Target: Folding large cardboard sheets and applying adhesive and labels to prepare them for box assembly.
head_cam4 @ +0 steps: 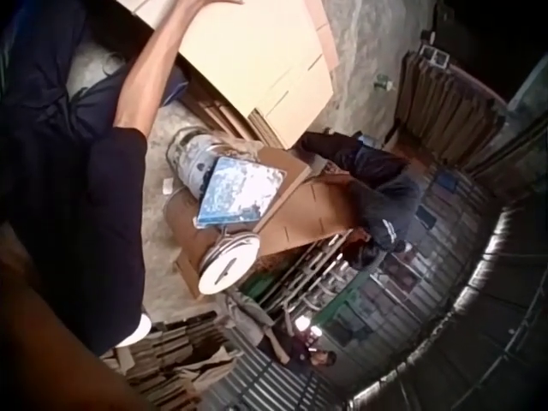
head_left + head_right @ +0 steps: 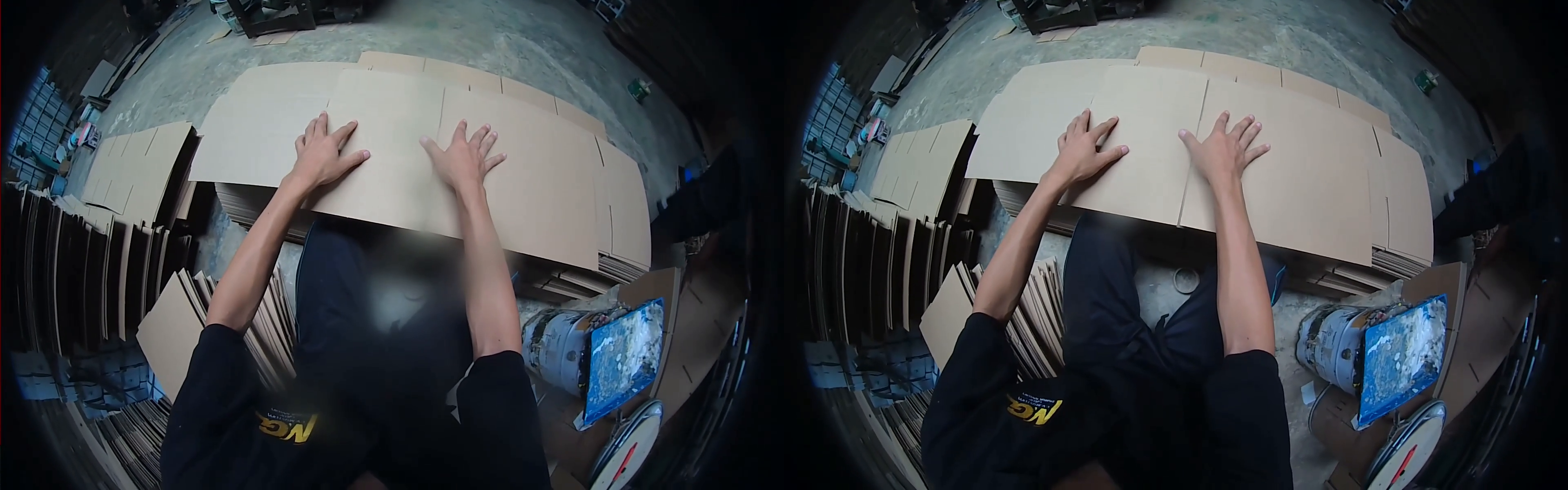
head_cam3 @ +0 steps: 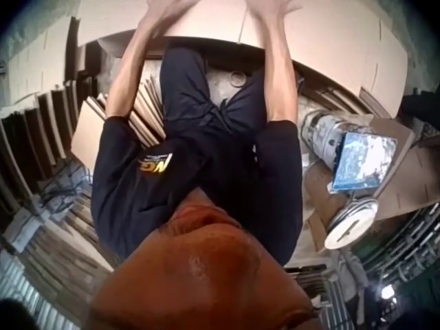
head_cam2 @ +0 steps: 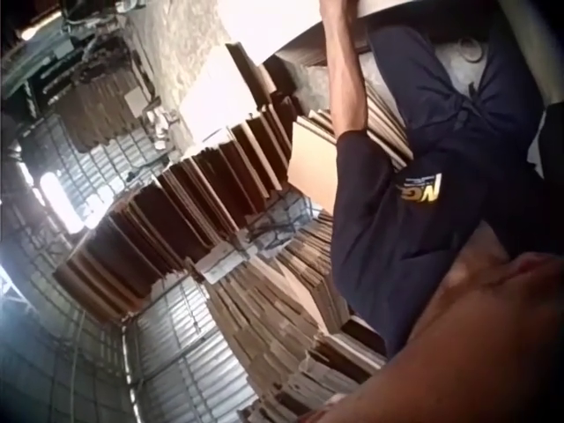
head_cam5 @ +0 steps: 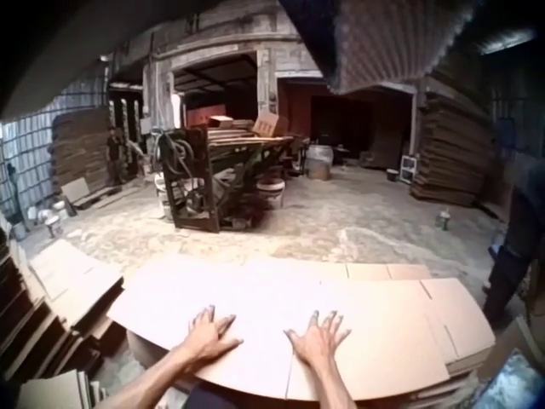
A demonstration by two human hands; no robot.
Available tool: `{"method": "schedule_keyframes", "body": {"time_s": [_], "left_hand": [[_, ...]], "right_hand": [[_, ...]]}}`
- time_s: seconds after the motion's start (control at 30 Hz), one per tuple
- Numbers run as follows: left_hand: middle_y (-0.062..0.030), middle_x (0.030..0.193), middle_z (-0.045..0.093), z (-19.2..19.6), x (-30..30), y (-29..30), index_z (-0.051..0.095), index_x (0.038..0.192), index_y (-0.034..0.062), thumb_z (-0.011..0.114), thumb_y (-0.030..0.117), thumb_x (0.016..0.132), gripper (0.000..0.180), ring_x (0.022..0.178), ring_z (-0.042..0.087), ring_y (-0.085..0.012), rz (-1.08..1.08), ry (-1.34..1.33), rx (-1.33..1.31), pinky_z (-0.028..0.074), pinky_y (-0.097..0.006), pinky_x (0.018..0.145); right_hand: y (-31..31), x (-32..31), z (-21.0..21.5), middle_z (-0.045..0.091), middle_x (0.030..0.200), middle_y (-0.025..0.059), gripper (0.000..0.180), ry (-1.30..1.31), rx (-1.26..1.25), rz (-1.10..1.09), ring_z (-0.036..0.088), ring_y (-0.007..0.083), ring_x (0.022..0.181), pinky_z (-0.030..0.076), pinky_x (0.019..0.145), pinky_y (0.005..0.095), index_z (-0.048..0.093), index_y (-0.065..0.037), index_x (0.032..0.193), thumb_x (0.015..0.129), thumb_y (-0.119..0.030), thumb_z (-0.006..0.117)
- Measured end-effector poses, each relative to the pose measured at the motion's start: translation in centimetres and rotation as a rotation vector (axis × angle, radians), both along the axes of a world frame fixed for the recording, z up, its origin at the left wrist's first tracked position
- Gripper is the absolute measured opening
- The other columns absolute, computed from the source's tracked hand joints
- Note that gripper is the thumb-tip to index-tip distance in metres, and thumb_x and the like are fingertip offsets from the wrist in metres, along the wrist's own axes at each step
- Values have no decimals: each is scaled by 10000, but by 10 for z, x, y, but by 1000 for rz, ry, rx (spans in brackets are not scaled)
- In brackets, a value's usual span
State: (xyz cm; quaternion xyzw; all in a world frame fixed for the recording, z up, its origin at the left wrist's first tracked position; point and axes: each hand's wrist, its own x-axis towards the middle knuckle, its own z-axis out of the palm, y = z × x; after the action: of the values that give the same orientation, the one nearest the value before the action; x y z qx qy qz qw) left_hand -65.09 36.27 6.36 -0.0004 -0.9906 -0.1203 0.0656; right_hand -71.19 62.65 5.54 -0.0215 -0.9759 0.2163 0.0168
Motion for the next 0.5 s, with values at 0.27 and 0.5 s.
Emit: {"method": "schedule_keyframes", "body": {"time_s": [0.27, 0.5], "left_hand": [[-58, 1386, 615, 3, 68, 64, 725, 1194, 143, 840, 307, 790, 451, 1332, 548, -281, -778, 81, 235, 411, -433, 1077], [-27, 1348, 646, -28, 76, 65, 728, 1150, 140, 796, 213, 835, 330, 1325, 549, -260, -722, 306, 225, 421, -428, 1047]], "right_hand": [[-1, -6, 2, 161, 1641, 359, 1016, 134, -4, -19, 40, 485, 1560, -49, 1166, 740, 389, -61, 1559, 818, -685, 696], [30, 51, 7, 687, 1207, 173, 266, 317, -492, 361, 654, 335, 1164, 507, 994, 421, 740, -29, 944, 838, -258, 821]]}}
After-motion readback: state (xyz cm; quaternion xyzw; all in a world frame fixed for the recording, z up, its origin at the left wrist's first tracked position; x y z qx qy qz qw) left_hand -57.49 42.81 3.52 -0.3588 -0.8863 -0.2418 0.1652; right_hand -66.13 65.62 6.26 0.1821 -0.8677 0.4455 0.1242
